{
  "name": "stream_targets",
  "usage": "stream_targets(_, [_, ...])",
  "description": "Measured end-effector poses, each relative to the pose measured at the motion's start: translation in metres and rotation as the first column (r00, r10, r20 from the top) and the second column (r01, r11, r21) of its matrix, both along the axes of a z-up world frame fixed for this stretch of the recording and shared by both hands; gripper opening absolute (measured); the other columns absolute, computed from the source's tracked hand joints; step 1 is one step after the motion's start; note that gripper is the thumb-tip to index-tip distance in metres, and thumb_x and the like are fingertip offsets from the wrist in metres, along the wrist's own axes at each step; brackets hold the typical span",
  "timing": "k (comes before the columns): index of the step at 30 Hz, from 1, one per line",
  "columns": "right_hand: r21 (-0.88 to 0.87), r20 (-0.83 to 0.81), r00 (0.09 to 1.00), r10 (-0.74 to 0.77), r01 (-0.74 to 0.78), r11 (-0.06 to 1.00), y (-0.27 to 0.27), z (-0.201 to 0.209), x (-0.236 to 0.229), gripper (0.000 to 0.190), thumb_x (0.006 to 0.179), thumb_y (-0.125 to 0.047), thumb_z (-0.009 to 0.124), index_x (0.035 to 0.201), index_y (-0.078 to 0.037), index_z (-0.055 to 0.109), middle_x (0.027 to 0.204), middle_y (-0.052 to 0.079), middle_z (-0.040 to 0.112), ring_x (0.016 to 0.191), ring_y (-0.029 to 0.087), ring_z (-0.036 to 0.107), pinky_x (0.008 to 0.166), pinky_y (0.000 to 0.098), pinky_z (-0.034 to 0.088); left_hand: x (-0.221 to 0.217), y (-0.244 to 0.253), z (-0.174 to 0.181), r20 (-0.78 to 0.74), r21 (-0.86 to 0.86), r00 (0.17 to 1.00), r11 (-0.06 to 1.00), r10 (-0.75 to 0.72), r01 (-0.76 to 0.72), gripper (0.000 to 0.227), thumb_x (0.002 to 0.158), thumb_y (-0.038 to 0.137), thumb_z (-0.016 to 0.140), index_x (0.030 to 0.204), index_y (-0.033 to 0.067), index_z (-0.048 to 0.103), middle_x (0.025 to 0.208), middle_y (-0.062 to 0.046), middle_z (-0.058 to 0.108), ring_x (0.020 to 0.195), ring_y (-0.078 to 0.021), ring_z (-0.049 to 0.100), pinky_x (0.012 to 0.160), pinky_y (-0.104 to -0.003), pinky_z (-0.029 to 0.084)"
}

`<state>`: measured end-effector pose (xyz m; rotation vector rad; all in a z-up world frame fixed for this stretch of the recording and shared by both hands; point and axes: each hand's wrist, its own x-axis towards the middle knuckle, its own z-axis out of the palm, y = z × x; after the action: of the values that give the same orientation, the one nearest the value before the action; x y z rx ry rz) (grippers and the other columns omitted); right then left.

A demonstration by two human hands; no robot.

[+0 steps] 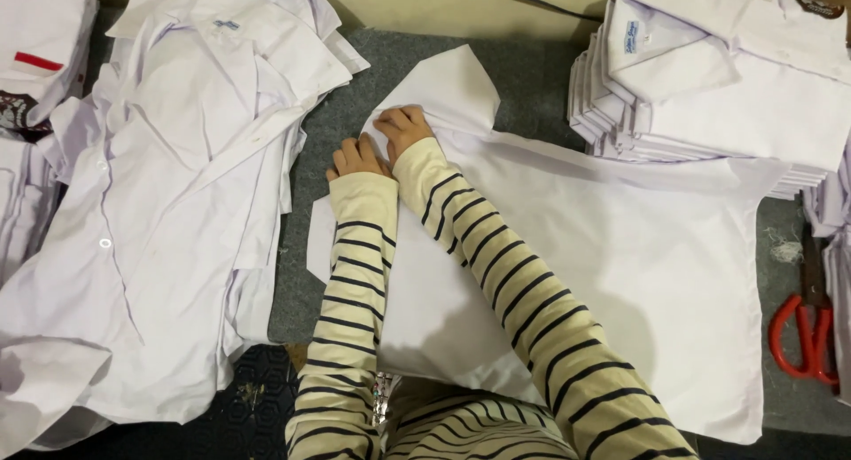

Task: Folding a white long-sleeved shirt on a work table.

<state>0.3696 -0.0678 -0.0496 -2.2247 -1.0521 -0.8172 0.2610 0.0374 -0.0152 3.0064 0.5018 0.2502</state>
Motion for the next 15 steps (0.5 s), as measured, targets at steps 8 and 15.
stream_targets(8, [0.146,-0.050,0.996,0.077,-0.069,0.987,0.000,-0.021,0.010,0.035,0.082,-0.005,0.065,0.110,-0.019,0.080,0.116,-0.005,0.074,0.116,0.026,0.055,0.103,0.0264,0.048,0.086,0.050,0.031,-0.239,-0.286,0.969,0.949,0.060,-0.130,0.035,0.105,0.050,0.042,0.116,0.0246,0.064,0.126,-0.002,0.061,0.119,-0.0264,0.061,0.101,-0.050,0.044])
stream_targets(15, [0.131,-0.046,0.999,0.014,-0.007,0.991,0.005,-0.039,0.019,0.040,0.080,-0.012,0.064,0.114,-0.026,0.079,0.121,-0.014,0.073,0.118,0.020,0.054,0.103,0.0225,0.049,0.140,0.066,0.033,-0.560,-0.455,0.826,0.858,-0.066,-0.240,0.031,0.099,0.052,0.059,0.123,0.0373,0.072,0.128,0.006,0.070,0.126,-0.0215,0.062,0.108,-0.044,0.047])
